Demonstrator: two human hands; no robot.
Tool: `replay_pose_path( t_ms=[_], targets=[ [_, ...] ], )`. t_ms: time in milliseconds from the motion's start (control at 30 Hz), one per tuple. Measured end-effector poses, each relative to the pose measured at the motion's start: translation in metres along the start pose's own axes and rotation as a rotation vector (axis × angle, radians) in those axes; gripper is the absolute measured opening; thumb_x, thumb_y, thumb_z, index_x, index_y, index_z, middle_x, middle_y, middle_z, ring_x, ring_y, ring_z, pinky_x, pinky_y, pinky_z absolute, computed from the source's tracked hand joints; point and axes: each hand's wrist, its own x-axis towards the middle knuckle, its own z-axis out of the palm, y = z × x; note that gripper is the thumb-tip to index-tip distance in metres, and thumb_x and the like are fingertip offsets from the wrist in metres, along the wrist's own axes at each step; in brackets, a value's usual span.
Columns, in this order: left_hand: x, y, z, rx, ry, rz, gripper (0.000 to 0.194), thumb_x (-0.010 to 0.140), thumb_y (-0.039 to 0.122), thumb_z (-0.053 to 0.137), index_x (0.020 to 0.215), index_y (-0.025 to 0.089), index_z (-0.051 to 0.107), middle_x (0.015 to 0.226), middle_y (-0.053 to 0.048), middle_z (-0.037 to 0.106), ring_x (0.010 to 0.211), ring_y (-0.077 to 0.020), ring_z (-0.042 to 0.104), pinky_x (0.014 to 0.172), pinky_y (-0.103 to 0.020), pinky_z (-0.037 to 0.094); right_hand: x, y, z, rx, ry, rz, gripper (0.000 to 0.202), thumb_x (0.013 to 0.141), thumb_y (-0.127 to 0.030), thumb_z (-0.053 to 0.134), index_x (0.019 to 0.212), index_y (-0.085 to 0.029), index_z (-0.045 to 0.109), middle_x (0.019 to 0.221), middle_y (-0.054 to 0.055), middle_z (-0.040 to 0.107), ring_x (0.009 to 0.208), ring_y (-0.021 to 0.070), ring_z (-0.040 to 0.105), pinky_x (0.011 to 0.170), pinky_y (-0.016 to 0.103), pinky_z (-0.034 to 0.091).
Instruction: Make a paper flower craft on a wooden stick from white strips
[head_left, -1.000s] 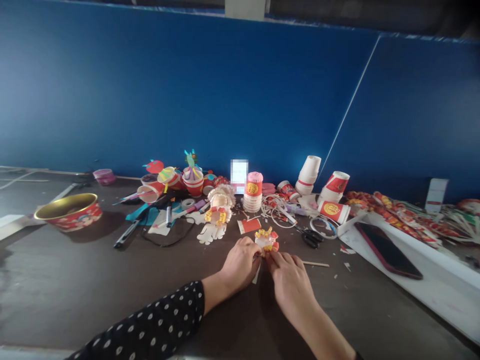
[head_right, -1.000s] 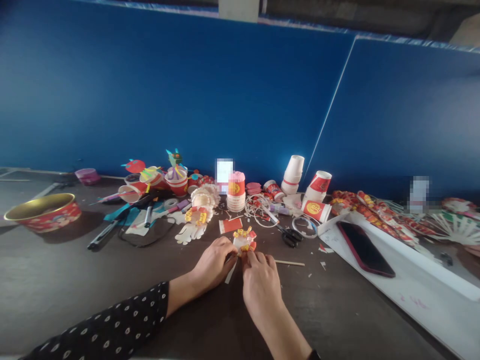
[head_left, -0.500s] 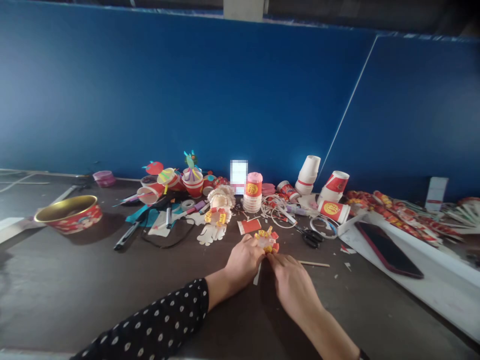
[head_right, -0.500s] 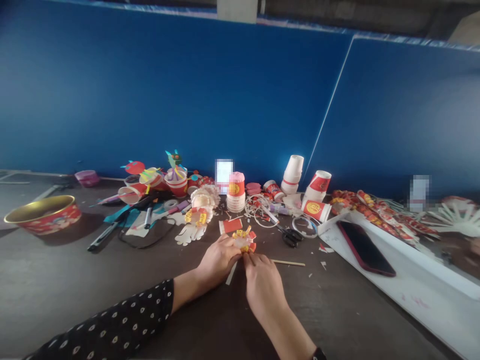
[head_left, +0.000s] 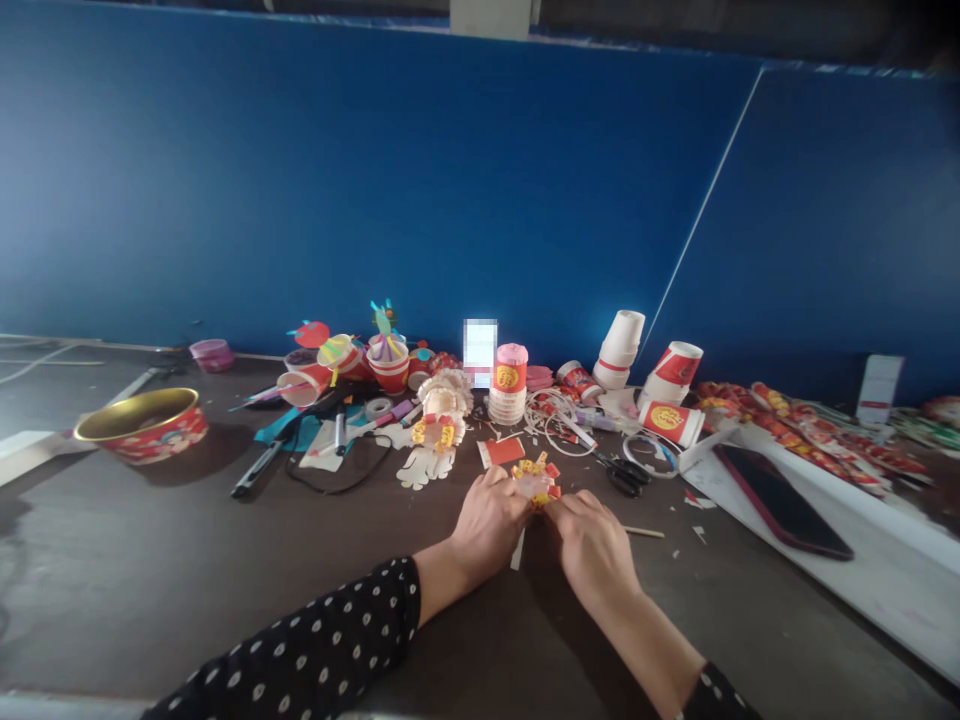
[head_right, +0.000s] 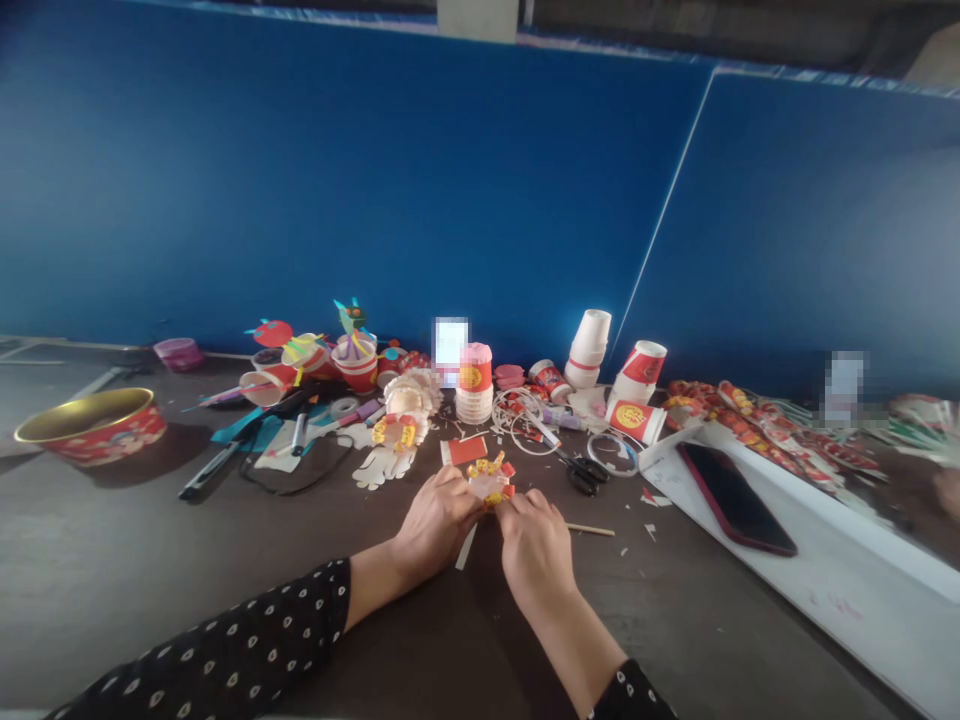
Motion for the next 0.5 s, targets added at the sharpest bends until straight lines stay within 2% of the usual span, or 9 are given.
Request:
replay_pose_path(
  t_ms=[167,367,500],
  targets=[
    [0.001,0.000,-0.003,0.043,-0.048,-0.004,0.029,0.090,0.033,0.043,0.078,0.018,0.066,0.075,-0.007,0.060,0.079,-0.0201,0.049,0.070,-0.031,0.039,0.001,0.001,-0.001,-0.033,-0.040,-0.022,0.028,0.085,-0.009,0.037,0.079,-0.020,0.062,0.081,0.002,0.063,0.079,0.0159,0.053,0.069,0.026,0.035],
    [0.001,0.002,0.000,0.051,-0.039,-0.027,0.029,0.090,0.029,0.041,0.078,0.018,0.065,0.075,-0.007,0.060,0.077,-0.0198,0.049,0.072,-0.032,0.039,0.003,0.001,-0.004,-0.034,-0.048,-0.058,0.027,0.087,-0.010,0.036,0.086,-0.020,0.061,0.085,0.001,0.063,0.080,0.0155,0.055,0.066,0.025,0.034],
    [0.000,0.000,0.002,0.059,-0.049,-0.032,0.027,0.089,0.028,0.044,0.075,0.017,0.064,0.075,-0.006,0.060,0.077,-0.0193,0.049,0.074,-0.032,0.039,0.002,0.011,-0.006,-0.046,-0.048,-0.081,0.026,0.087,-0.011,0.037,0.086,-0.020,0.061,0.082,0.002,0.062,0.079,0.0156,0.055,0.065,0.025,0.034]
  ],
)
